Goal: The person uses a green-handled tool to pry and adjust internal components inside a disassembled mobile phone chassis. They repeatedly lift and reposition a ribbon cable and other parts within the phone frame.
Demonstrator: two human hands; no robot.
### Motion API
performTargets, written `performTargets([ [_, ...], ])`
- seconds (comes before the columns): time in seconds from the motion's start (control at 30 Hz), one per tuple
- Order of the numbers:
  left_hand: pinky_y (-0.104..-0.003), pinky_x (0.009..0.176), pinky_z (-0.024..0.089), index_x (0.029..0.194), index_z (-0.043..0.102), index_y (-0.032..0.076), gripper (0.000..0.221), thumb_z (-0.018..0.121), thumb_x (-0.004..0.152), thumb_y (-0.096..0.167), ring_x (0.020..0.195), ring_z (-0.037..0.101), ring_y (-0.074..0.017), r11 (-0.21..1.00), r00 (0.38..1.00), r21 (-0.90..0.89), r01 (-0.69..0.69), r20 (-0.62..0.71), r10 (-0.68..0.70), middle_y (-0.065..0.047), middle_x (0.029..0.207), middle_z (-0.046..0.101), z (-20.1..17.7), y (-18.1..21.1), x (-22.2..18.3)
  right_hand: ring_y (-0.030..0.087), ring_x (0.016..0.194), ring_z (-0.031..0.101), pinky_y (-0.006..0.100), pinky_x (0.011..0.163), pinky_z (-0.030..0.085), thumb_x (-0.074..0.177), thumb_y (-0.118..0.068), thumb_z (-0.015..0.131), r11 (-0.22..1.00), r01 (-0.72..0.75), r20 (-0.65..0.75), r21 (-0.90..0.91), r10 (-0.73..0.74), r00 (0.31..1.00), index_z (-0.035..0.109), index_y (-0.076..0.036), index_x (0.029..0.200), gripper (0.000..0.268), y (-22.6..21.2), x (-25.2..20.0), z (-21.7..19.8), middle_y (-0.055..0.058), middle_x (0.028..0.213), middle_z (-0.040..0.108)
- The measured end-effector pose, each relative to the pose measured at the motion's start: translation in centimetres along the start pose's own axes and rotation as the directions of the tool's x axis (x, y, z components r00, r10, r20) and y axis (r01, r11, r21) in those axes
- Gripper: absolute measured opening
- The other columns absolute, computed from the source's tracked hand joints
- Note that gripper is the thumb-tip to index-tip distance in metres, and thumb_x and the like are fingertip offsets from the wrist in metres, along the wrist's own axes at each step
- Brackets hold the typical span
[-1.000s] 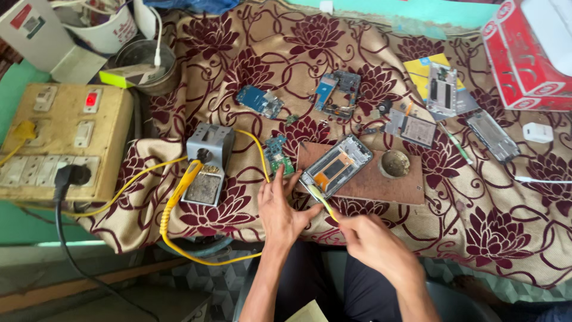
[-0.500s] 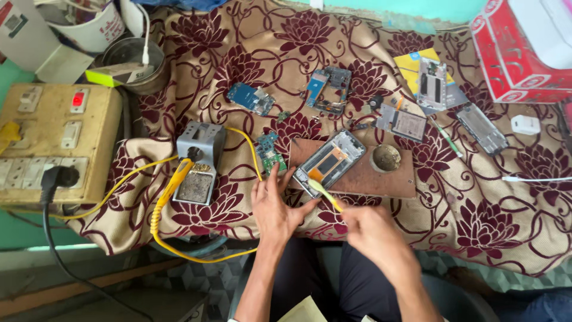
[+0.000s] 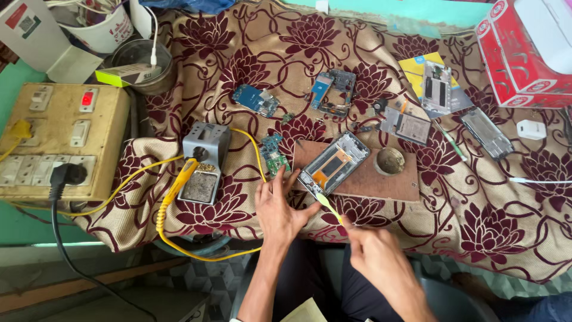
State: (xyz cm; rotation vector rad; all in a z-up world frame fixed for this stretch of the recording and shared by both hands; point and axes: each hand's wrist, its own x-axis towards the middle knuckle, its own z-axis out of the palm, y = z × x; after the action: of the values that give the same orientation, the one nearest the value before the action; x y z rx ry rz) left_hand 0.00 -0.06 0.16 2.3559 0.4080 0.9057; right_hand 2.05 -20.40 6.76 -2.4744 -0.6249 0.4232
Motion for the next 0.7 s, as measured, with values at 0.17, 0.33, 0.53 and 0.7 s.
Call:
performTargets([
  [0.17, -0.045, 0.108, 0.040, 0.139, 0.049, 0.005, 0.106, 0.095, 0.053, 0.048, 0.102, 0.062, -0.0315, 0.999, 0.999, -0.012, 0.042, 0.022, -0.042, -0.003, 0.113, 0.077, 0.2, 0.1, 0.0, 0.030, 0.059, 0.073, 0.044, 0.063, 0.057, 0.083, 0.000, 0.064, 0.995, -0.004, -0.043, -0.096, 0.000, 0.999, 0.077, -0.003, 0.105, 0.026, 0.9, 2.5, -0.2, 0.022, 0.070, 0.069],
  [0.33, -0.046, 0.108, 0.038, 0.138, 0.049, 0.006, 0.104, 0.096, 0.055, 0.047, 0.105, 0.062, -0.0326, 0.999, 0.998, 0.027, -0.040, -0.052, 0.041, -0.002, 0.116, 0.077, -0.2, 0.3, 0.1, 0.031, 0.066, 0.075, 0.044, 0.069, 0.058, 0.080, 0.001, 0.064, 0.990, 0.120, -0.077, -0.067, -0.125, 0.989, 0.071, -0.005, 0.120, 0.042, -1.2, 4.9, 0.7, 0.020, 0.074, 0.073],
  [0.53, -0.045, 0.107, 0.039, 0.141, 0.044, 0.002, 0.110, 0.094, 0.054, 0.046, 0.105, 0.062, -0.0317, 1.000, 0.999, -0.018, -0.001, -0.044, 0.001, 0.000, 0.115, 0.078, -0.2, 0.2, 0.1, 0.040, 0.075, 0.072, 0.050, 0.069, 0.057, 0.075, 0.000, 0.065, 0.957, 0.119, -0.058, -0.265, -0.139, 0.989, 0.057, -0.007, 0.144, 0.071, -1.9, 1.1, 0.3, 0.027, 0.104, 0.070],
  [0.7, -0.044, 0.107, 0.041, 0.138, 0.050, 0.007, 0.105, 0.096, 0.051, 0.046, 0.098, 0.062, -0.0289, 1.000, 1.000, -0.011, 0.017, -0.019, -0.017, -0.003, 0.114, 0.077, 0.0, 0.3, 0.1, 0.040, 0.077, 0.071, 0.050, 0.073, 0.056, 0.079, 0.000, 0.063, 0.963, 0.092, -0.069, -0.253, -0.113, 0.991, 0.060, -0.008, 0.137, 0.058, -1.0, 0.8, -0.7, 0.024, 0.090, 0.071],
])
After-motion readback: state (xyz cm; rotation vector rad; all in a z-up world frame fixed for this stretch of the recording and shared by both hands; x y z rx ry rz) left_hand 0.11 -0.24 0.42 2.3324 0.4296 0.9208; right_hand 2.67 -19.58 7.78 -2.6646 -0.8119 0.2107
